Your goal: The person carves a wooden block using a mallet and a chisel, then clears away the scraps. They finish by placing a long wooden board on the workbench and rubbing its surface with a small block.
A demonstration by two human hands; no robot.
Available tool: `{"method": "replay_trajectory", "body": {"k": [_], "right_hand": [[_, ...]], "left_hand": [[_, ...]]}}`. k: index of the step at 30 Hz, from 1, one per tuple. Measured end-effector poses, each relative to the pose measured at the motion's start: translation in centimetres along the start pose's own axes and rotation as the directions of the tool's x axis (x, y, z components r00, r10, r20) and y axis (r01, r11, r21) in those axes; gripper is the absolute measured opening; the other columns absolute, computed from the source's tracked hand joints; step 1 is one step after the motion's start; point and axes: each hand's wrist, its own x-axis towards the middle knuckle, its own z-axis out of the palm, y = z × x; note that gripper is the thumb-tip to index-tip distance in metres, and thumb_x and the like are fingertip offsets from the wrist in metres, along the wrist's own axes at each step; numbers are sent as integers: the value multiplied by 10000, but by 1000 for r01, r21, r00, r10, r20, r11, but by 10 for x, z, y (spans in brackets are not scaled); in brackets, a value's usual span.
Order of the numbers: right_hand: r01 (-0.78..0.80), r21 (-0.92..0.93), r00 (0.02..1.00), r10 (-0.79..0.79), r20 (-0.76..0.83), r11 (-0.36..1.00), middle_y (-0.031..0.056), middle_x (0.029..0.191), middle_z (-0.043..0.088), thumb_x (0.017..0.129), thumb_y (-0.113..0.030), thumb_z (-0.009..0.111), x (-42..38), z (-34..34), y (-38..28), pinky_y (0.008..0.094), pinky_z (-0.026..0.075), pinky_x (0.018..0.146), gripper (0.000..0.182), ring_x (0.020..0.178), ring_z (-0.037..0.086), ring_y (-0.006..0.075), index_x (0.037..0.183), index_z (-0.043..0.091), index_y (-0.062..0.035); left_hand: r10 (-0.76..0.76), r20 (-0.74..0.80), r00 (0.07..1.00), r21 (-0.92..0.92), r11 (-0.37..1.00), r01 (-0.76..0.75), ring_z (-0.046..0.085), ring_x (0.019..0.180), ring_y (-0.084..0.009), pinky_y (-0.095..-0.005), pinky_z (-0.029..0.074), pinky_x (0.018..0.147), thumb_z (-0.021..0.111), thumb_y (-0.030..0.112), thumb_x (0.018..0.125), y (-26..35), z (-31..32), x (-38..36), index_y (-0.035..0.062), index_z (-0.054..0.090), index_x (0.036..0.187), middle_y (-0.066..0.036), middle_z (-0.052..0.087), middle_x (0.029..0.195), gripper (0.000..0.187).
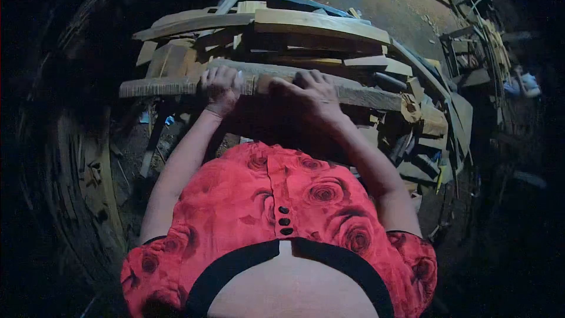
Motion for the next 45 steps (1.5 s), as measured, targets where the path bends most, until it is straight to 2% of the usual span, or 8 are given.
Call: {"method": "replay_trajectory", "body": {"k": [9,11,19,30,39,42,44,45], "right_hand": [[20,-91,1000,-19,9,996,112,1113,503,756,-215,587,19,10,-18,424,379,849,570,1019,482,312,1305,470,-313],[4,-60,996,1,85,998,119,1105,512,731,-194,601,10,2,-11,424,381,884,597,1045,482,315,1307,478,-291],[81,-179,993,-64,99,981,102,987,529,695,-126,644,-48,-17,36,401,438,763,582,889,507,307,1256,532,-233],[-23,-1,998,23,62,1000,139,1050,483,651,-228,648,92,43,-74,424,404,816,853,972,465,316,1420,290,-307],[13,-182,1000,-13,0,983,85,912,573,722,-135,641,-55,-3,62,389,486,736,572,833,559,293,1258,524,-296],[-603,438,782,603,159,667,115,940,604,706,-175,697,-131,-40,128,399,482,758,616,883,589,299,1279,502,-290],[-585,255,800,599,29,770,120,952,601,697,-165,702,-156,-72,136,387,487,750,617,878,589,306,1278,511,-244],[-310,-233,949,284,-136,922,121,964,598,704,-155,691,-169,-76,135,381,489,745,608,877,589,310,1280,512,-225]], "left_hand": [[-185,-136,973,172,963,207,556,916,-290,-531,336,854,524,282,847,-80,-30,-20,128,644,914,-88,604,889,207],[-188,27,982,89,979,185,571,860,-290,-516,341,847,531,286,840,-96,-36,-22,131,652,868,-83,610,848,199],[-155,-208,966,33,986,166,564,753,-274,-458,341,761,553,229,753,-99,-23,-14,143,570,674,-73,573,743,118],[-105,-182,978,131,983,130,588,759,-255,-443,370,761,568,231,743,-102,-16,-14,155,601,716,-47,610,758,88],[-45,-84,995,154,986,58,568,808,-260,-415,383,800,543,246,818,-99,-28,-10,141,627,809,-56,599,807,135],[-129,82,988,213,971,109,549,824,-269,-417,377,812,543,249,822,-102,-30,-10,127,600,810,-66,573,821,135],[-133,101,986,227,968,107,542,830,-273,-417,375,818,544,248,822,-103,-27,-11,121,584,804,-71,561,828,135],[-103,42,994,182,979,94,542,824,-276,-419,373,818,545,248,821,-103,-25,-11,118,575,789,-71,562,824,137]]}}
